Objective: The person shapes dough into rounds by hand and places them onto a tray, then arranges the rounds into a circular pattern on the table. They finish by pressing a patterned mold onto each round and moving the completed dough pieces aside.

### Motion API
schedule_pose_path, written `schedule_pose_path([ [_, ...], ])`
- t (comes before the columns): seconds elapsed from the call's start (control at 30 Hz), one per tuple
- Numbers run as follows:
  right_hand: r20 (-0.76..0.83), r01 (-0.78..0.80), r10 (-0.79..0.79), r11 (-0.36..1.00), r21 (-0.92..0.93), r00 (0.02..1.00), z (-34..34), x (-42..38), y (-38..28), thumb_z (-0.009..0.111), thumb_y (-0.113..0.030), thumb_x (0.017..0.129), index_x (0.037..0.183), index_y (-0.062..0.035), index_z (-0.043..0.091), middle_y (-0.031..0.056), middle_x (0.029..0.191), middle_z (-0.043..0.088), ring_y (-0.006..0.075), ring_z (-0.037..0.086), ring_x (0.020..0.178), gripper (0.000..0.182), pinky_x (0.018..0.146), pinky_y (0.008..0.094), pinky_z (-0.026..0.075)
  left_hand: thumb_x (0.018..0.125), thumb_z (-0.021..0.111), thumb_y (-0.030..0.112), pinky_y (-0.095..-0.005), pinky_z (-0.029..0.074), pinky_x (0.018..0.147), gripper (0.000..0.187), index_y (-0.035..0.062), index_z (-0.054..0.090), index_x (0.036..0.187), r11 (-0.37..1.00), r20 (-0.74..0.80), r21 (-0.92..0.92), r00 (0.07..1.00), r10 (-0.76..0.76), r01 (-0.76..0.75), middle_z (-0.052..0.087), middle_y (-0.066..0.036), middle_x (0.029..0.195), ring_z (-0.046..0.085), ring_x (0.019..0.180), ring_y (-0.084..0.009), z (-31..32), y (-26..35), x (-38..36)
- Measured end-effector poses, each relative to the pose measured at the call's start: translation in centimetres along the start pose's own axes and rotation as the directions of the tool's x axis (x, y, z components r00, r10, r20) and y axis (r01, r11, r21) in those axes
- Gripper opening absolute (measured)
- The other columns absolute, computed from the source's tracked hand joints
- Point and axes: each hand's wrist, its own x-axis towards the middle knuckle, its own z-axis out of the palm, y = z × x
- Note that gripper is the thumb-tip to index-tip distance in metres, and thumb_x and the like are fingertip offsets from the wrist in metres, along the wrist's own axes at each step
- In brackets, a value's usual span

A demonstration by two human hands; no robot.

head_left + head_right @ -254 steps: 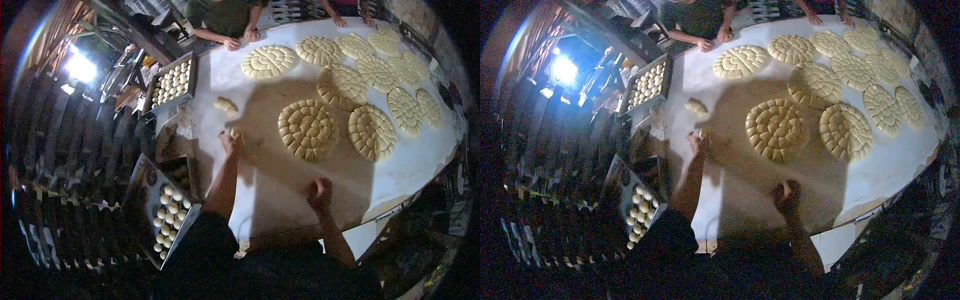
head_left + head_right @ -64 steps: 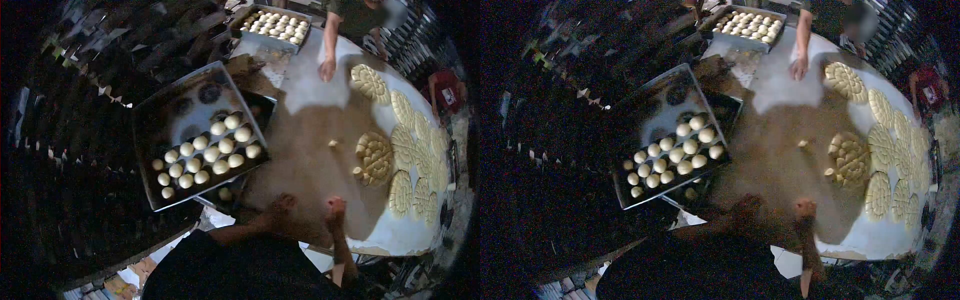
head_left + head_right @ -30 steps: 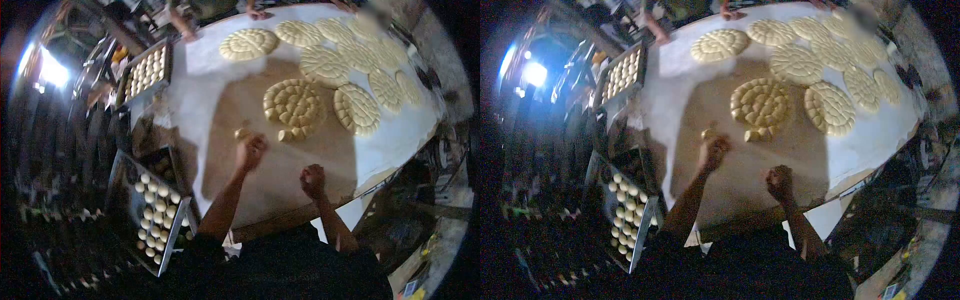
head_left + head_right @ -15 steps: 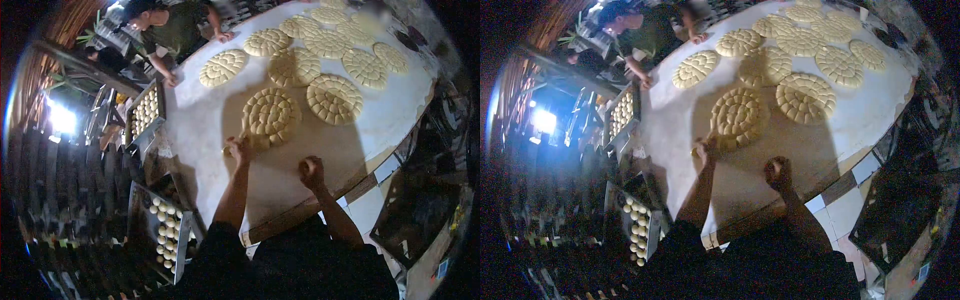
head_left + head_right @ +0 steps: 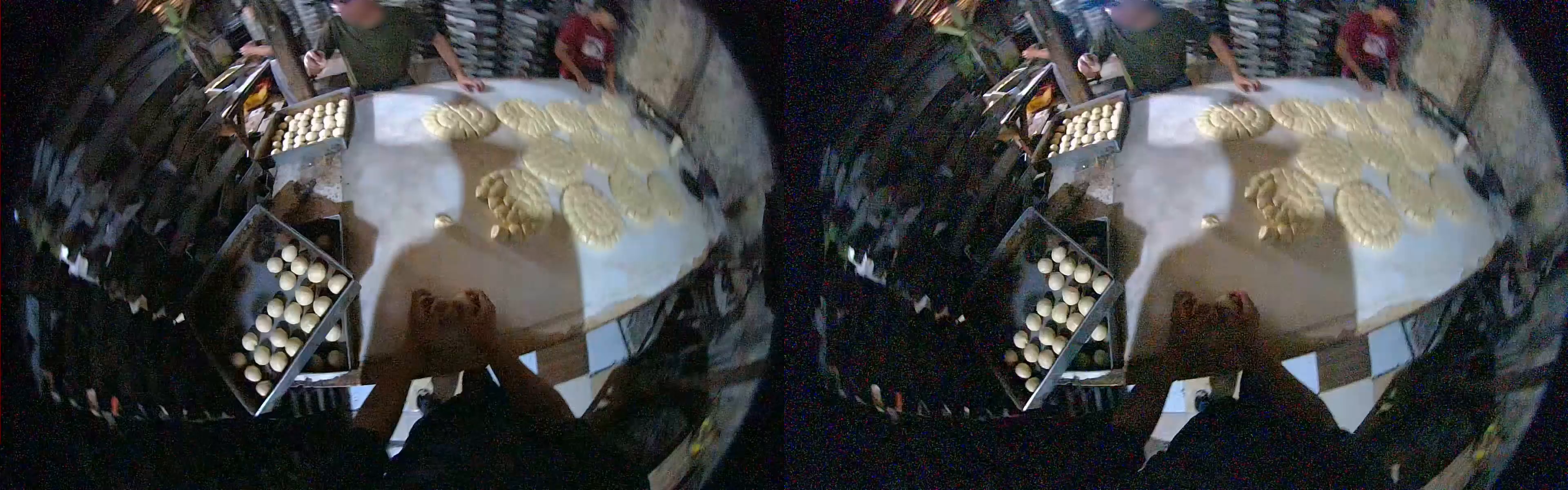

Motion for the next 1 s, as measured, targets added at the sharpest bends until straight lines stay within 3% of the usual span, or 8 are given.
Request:
schedule_pose_path([
  [0.17, -0.287, -0.001, -0.013, 0.999, -0.051, 0.958, -6.6, 0.3, -1.8, 0.058, -0.04, 0.091, 0.098, 0.0008, 0.058, 0.0147, 0.091, 0.059, 0.0215, 0.058, 0.085, 0.041, 0.072, 0.0333, 0.046, 0.095, 0.055, 0.026, -0.0429, 0.047, 0.08, 0.025, 0.0028, 0.052, 0.104, 0.944, -0.124, 0.329, 0.992, 0.028, 0.014, 0.057, -0.012, 0.096, 0.056, 0.087, -0.0292, -6.1, -1.6, -4.2],
  [0.3, 0.251, 0.401, -0.317, 0.785, -0.472, 0.915, -16.1, 0.2, 12.4, 0.05, -0.034, 0.09, 0.085, -0.0014, 0.055, 0.0156, 0.088, 0.051, 0.0292, 0.05, 0.083, 0.034, 0.076, 0.0419, 0.04, 0.095, 0.055, 0.027, -0.0441, 0.047, 0.08, 0.026, 0.003, 0.054, 0.105, 0.593, 0.274, 0.729, 0.939, 0.206, -0.343, 0.058, -0.013, 0.096, 0.056, 0.088, -0.0303, -8.7, -0.5, -5.6],
  [0.4, 0.558, 0.68, -0.404, 0.548, -0.487, 0.725, -17.7, 4.7, 3.6, 0.052, -0.028, 0.086, 0.081, -0.0025, 0.053, 0.017, 0.087, 0.05, 0.0362, 0.047, 0.083, 0.026, 0.08, 0.0487, 0.037, 0.095, 0.055, 0.028, -0.045, 0.047, 0.08, 0.027, 0.0032, 0.055, 0.106, 0.435, 0.422, 0.788, 0.897, 0.134, -0.436, 0.058, -0.014, 0.097, 0.057, 0.089, -0.0311, -9.4, 1.7, -2.8],
  [0.6, 0.277, 0.655, -0.6, 0.616, -0.438, 0.75, -5.0, 9.0, 3.7, 0.056, -0.022, 0.078, 0.081, -0.0027, 0.054, 0.0178, 0.091, 0.053, 0.0371, 0.05, 0.092, 0.02, 0.083, 0.0522, 0.038, 0.095, 0.055, 0.029, -0.0468, 0.047, 0.081, 0.029, 0.0035, 0.058, 0.108, 0.755, 0.025, 0.651, 0.996, 0.087, -0.083, 0.06, -0.016, 0.098, 0.057, 0.09, -0.0328, 0.6, 3.3, 4.8],
  [0.8, 0.689, 0.809, -0.495, 0.538, -0.235, 0.53, -11.6, 6.4, 13.3, 0.054, -0.015, 0.079, 0.083, 0.002, 0.055, 0.0218, 0.094, 0.053, 0.0395, 0.051, 0.101, 0.017, 0.092, 0.0567, 0.038, 0.094, 0.055, 0.03, -0.0486, 0.047, 0.082, 0.032, 0.0037, 0.061, 0.11, 0.488, 0.361, 0.782, 0.92, 0.151, -0.387, 0.062, -0.018, 0.098, 0.057, 0.092, -0.0344, -1.4, 7.3, -2.5],
  [0.87, 0.735, 0.755, -0.373, 0.593, -0.281, 0.566, -13.6, 10.3, 3.6, 0.053, -0.012, 0.08, 0.084, 0.0041, 0.055, 0.0239, 0.095, 0.053, 0.0412, 0.05, 0.104, 0.016, 0.096, 0.0578, 0.036, 0.093, 0.055, 0.03, -0.0479, 0.047, 0.081, 0.03, 0.0051, 0.062, 0.108, 0.903, 0.273, 0.418, 0.962, -0.022, -0.097, 0.063, -0.017, 0.098, 0.058, 0.094, -0.0335, -5.0, 5.3, -0.6],
  [0.93, 0.648, 0.695, -0.363, 0.613, -0.376, 0.67, -10.2, 12.9, 3.4, 0.055, -0.017, 0.081, 0.091, 0.0038, 0.056, 0.0243, 0.1, 0.055, 0.0432, 0.05, 0.108, 0.023, 0.1, 0.0595, 0.035, 0.09, 0.056, 0.028, -0.046, 0.047, 0.081, 0.026, 0.0078, 0.063, 0.105, 0.497, 0.06, -0.842, 0.951, -0.302, 0.211, 0.065, -0.013, 0.098, 0.06, 0.098, -0.0312, -7.3, 2.0, 3.1],
  [1.0, 0.565, 0.662, -0.395, 0.626, -0.412, 0.725, -6.5, 13.6, 3.7, 0.055, -0.022, 0.082, 0.094, 0.0035, 0.057, 0.0243, 0.102, 0.055, 0.0451, 0.049, 0.11, 0.028, 0.101, 0.0602, 0.034, 0.085, 0.06, 0.029, -0.0483, 0.046, 0.084, 0.029, 0.0077, 0.06, 0.104, 0.964, -0.216, -0.228, 0.958, -0.189, 0.139, 0.063, -0.014, 0.098, 0.058, 0.098, -0.0341, -3.9, 1.6, 6.2],
])
